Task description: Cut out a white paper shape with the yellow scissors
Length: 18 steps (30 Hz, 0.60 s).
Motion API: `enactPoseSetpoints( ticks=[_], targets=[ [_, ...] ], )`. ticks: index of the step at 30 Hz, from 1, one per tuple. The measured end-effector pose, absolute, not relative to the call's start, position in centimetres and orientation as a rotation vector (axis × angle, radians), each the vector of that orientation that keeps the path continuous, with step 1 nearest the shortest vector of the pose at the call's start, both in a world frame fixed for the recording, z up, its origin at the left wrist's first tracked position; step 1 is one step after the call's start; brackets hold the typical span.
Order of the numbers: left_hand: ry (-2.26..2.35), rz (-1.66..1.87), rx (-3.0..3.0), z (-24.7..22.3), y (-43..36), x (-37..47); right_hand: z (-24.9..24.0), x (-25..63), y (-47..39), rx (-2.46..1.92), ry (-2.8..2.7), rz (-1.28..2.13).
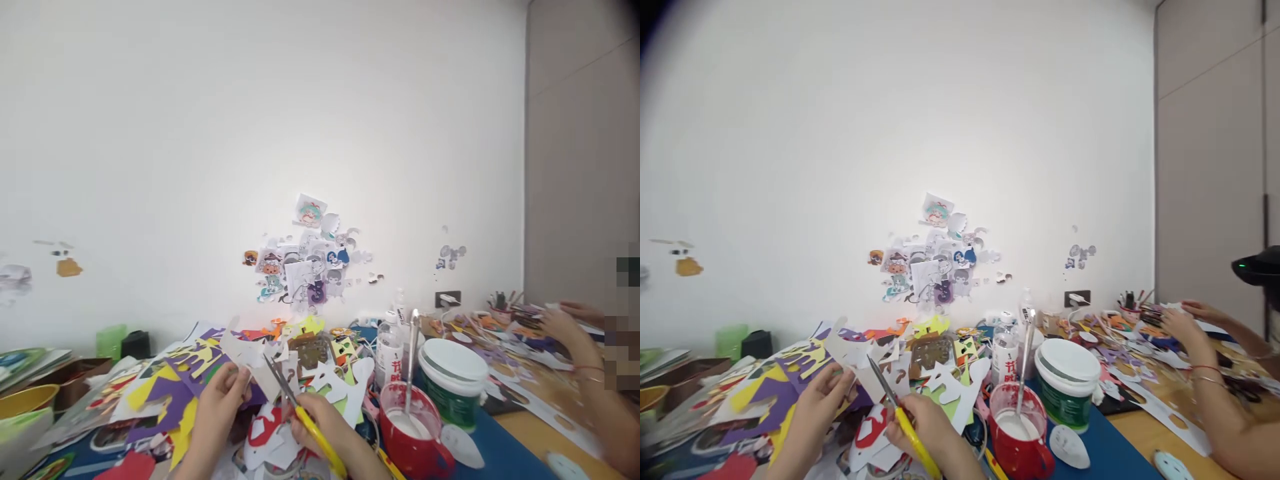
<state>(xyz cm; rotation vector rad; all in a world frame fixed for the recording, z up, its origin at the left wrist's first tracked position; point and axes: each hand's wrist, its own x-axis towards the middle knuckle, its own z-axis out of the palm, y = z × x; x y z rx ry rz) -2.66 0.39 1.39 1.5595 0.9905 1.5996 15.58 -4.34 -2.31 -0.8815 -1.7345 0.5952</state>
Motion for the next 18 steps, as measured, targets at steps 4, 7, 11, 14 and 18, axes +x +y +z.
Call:
enactPoseSetpoints(
  ticks=[4, 7, 11, 14, 18],
  targets=[
    [0.826, 1.686, 1.504, 1.7, -0.2, -2.8, -2.7, 15.7, -4.5, -1.064, -1.992, 0.392],
    [0.757, 1.649, 1.486, 2.0, -0.8, -2.7, -3.1, 15.7, -4.4, -1.07, -2.031, 0.396],
    [0.73, 1.653, 1.469, 2.2, -1.2, -2.7, -3.6, 15.7, -4.0, -1.04, -2.048, 0.429],
    [0.752, 1.702, 1.484, 2.3, -1.0, -3.0, -3.8, 15.7, -3.8, -1.151, -2.029, 0.406],
    [0.799, 1.536, 1.645, 2.7, -0.9, -3.5, -3.6, 15.5, -4.0, -1.509, -1.805, 0.196]
  ],
)
